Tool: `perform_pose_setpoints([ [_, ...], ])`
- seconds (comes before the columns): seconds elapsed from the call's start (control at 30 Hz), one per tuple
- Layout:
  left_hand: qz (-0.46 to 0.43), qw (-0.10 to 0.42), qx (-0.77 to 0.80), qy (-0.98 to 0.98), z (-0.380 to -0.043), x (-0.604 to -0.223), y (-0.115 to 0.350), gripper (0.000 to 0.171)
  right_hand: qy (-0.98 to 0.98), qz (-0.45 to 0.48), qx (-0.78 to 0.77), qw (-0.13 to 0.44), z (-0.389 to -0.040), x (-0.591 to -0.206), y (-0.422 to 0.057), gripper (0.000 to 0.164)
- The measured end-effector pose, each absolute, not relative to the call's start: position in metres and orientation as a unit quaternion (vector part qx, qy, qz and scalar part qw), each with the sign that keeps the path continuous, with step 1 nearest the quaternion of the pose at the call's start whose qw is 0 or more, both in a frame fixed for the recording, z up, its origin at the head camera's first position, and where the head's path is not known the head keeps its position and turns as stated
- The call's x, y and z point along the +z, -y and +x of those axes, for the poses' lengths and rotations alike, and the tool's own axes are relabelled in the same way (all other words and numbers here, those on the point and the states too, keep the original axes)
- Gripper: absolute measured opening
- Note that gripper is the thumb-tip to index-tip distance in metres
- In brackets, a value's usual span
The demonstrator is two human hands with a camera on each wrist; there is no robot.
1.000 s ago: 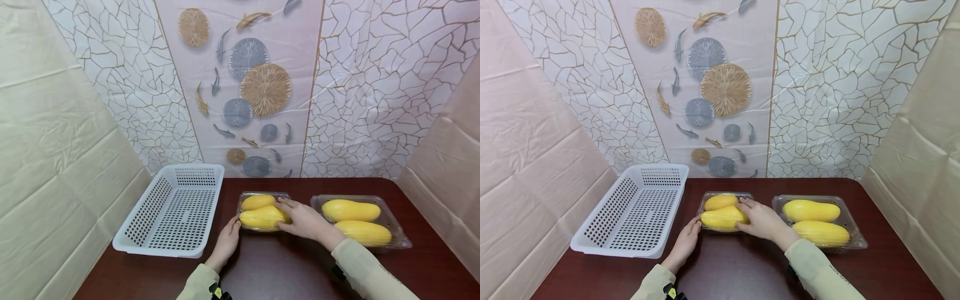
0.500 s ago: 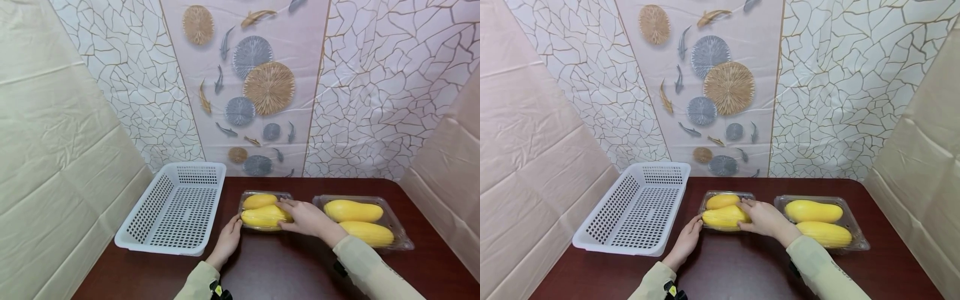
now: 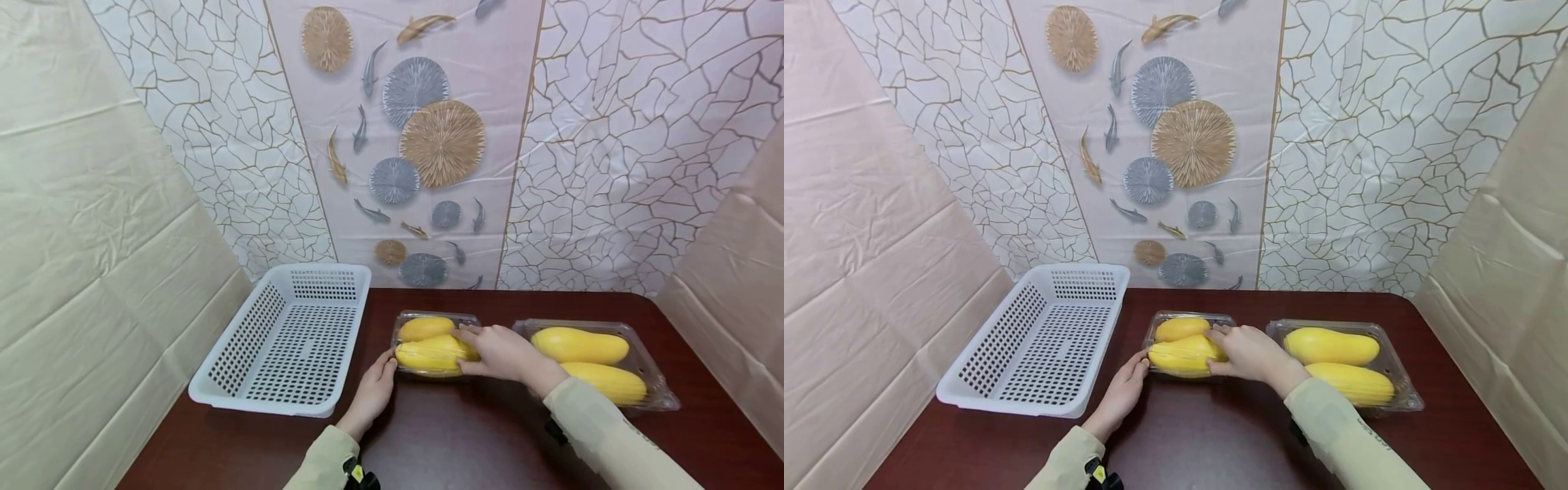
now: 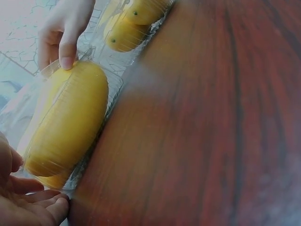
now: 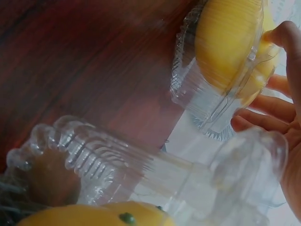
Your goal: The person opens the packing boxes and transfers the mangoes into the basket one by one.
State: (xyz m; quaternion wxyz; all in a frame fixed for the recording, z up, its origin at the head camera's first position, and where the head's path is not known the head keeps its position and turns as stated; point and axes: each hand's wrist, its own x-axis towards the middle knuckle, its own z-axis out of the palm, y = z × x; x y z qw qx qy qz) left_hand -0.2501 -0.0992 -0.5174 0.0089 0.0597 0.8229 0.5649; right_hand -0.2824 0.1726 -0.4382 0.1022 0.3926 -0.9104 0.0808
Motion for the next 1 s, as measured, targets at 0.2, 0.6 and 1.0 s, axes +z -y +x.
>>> perform_pose_setpoints([
  [0.2,0.061,0.006,0.56,-0.826,-0.2512,-0.5188,0.0995,0.048,0.906,0.406,0.066,0.105,-0.2852,-0.4349,-0.1717,0.056],
  [0.6,0.063,0.006,0.561,-0.825,-0.2519,-0.5211,0.1003,0.049,0.903,0.416,0.046,0.098,-0.2901,-0.4334,-0.17,0.055],
  [1.0,0.069,-0.001,0.564,-0.823,-0.252,-0.5201,0.0992,0.048,0.902,0.418,0.056,0.088,-0.2923,-0.431,-0.1697,0.056],
])
